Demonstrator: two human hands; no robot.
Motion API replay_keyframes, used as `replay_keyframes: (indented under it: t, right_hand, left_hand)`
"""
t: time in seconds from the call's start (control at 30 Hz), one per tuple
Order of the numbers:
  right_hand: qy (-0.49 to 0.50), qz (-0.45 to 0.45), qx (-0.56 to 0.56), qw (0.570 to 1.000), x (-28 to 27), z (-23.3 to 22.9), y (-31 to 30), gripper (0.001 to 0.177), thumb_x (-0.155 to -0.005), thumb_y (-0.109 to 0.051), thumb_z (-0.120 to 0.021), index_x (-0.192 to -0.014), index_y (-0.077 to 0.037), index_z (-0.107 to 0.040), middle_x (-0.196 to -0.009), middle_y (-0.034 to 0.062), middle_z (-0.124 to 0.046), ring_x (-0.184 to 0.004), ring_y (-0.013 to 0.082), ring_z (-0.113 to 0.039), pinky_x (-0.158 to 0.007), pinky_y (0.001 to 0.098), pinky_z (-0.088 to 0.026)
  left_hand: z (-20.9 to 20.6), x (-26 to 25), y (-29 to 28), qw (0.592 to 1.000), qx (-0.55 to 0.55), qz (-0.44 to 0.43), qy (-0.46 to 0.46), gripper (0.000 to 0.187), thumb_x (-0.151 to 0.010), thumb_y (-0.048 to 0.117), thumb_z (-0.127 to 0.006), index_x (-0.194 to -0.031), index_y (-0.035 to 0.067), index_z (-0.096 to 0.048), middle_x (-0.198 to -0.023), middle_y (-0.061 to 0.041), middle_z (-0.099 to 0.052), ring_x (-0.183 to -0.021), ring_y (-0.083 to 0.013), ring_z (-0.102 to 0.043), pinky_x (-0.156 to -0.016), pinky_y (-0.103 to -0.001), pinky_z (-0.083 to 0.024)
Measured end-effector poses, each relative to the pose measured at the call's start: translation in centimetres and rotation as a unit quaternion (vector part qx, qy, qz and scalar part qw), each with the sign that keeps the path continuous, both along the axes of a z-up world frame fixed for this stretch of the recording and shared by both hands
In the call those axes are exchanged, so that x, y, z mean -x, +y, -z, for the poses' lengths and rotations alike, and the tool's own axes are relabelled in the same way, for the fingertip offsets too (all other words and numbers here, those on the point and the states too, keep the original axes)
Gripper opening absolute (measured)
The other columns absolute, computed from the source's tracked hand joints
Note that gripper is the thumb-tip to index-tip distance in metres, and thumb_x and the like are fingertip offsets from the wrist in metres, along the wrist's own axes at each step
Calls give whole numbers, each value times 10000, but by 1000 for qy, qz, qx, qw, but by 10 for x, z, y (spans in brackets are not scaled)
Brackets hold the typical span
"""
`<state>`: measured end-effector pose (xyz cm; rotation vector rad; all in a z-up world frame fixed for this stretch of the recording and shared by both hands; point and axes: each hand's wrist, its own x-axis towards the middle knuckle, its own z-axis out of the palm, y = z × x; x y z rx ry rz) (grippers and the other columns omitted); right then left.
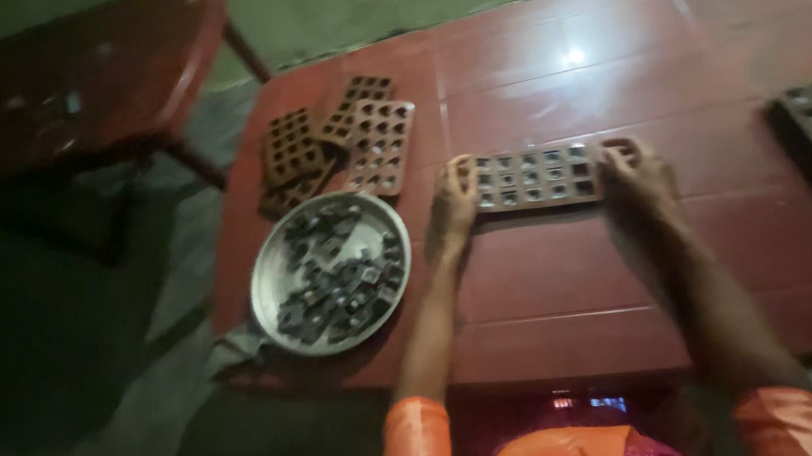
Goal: The person places small dark metal pieces into the cavities of a brown plastic mold on a tiled table. They repeatedly pick up pieces from a metal tray and insert them into the mold, then move the filled mold aside and repeat the process with another mold.
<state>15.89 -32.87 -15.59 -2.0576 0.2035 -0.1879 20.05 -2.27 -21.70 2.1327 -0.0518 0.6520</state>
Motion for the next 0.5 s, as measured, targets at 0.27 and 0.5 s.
replay_keyframes:
  t: [0.27,0.5]
  right_hand:
    - [-64,-27,52,996,-19,39,-29,307,-1085,-298,-655,-1279,-70,-724,-1186,143,-740,-1031,277,-719,-858,396,-558]
    - [-80,-55,98,990,-26,54,-43,295,-1141,-369,-658,-1250,-110,-750,-1164,133,-751,-1039,268,-720,-849,410,-545]
  left_hand:
    - [-36,15,15,990,-58,-16,-127,278,-979,237,-696,-1234,133,-651,-1227,-117,-641,-1177,-321,-633,-992,-415,-531]
    - [-52,-7,108,977,-149,-61,-143,259,-931,255,-711,-1168,151,-687,-1212,-92,-663,-1177,-290,-640,-1009,-441,-522]
